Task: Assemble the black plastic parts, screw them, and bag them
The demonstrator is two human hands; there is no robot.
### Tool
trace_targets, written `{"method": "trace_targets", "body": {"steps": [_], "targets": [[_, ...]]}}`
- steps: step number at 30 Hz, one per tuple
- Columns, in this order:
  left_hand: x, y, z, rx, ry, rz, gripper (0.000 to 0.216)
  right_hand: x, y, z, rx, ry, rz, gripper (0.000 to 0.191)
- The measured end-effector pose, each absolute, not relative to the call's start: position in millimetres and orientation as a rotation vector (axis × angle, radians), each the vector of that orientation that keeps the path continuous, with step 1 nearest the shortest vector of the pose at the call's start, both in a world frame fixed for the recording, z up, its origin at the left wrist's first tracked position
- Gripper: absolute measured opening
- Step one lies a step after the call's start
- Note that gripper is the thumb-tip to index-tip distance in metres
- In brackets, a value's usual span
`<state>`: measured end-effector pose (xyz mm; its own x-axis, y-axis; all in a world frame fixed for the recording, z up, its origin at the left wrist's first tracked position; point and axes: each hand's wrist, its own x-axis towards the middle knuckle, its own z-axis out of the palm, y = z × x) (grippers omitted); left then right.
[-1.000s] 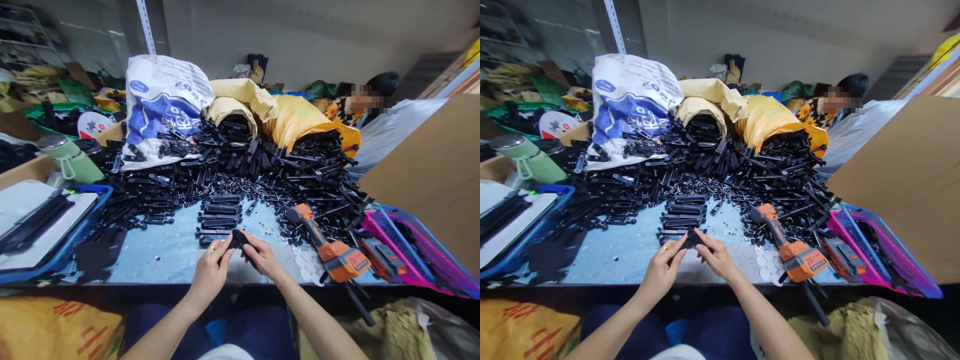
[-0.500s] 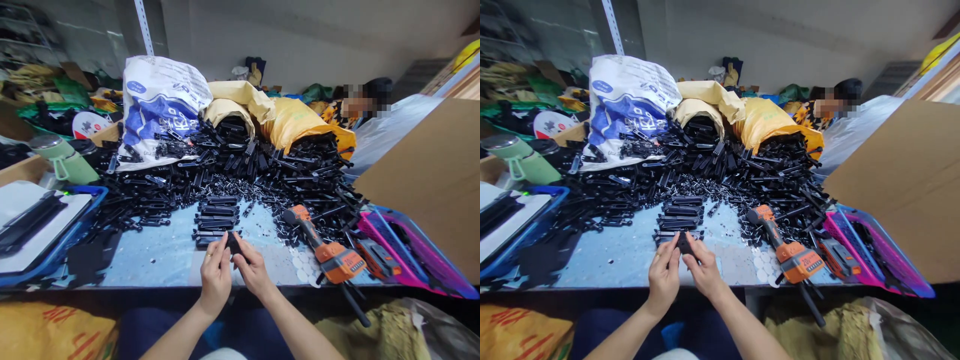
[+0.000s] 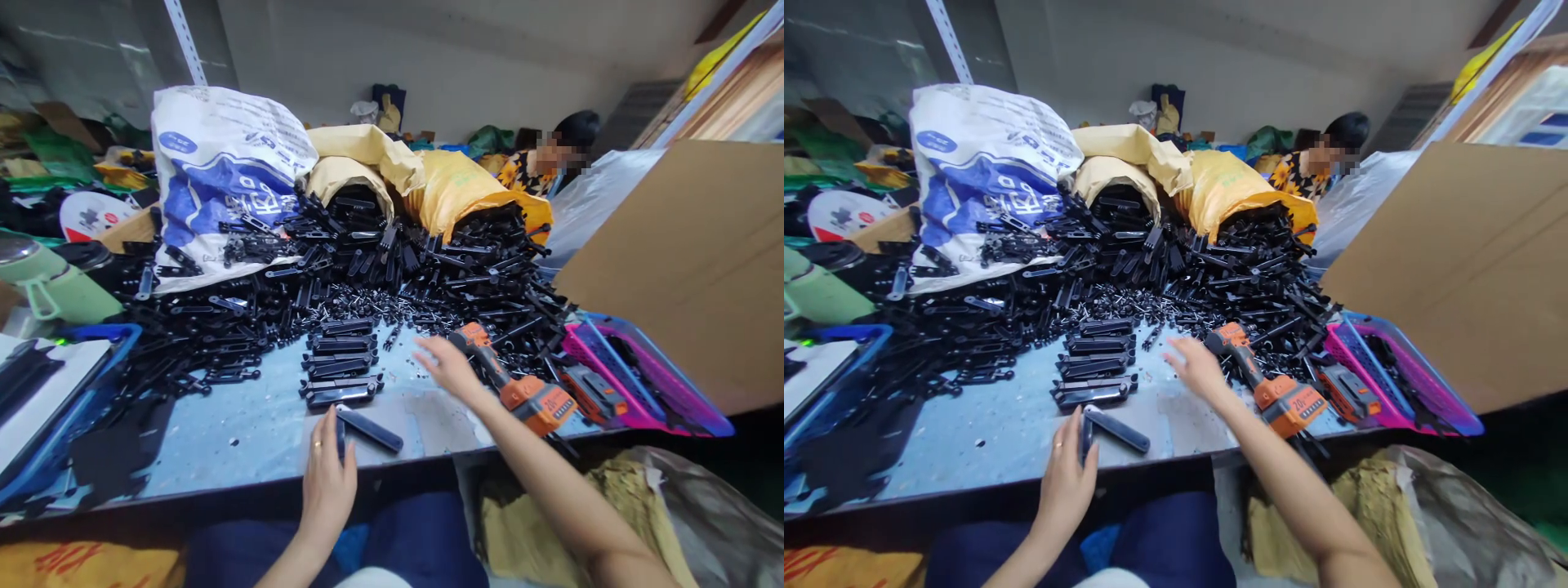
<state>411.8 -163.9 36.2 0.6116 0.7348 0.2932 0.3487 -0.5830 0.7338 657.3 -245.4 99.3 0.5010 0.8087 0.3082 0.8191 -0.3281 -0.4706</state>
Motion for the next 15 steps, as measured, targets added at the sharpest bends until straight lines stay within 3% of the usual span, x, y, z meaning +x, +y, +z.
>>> {"method": "trace_targets", "body": {"steps": [3,5,11,15], "targets": [[418.1,-156.0,48.5,2.653,0.440,0.629,0.044,735.2,-251.4,122.9,-2.733,-1.080,-0.348,0.032],[425.6,-151.1,58.0,2.769,0.183,0.460,0.045,771.5,-256.5,135.0,-3.006,-0.904,-0.387,0.028],[429.2,-140.4,75.9,2.818,-0.104,0.152,0.042,819.8,-268.1,130.1,-2.995,-1.166,-0.463,0.024],[428.1,-133.8,77.7,2.975,-0.124,0.072,0.026,847.1,-260.7,113.4,-2.941,-1.512,-0.875,0.025]]}}
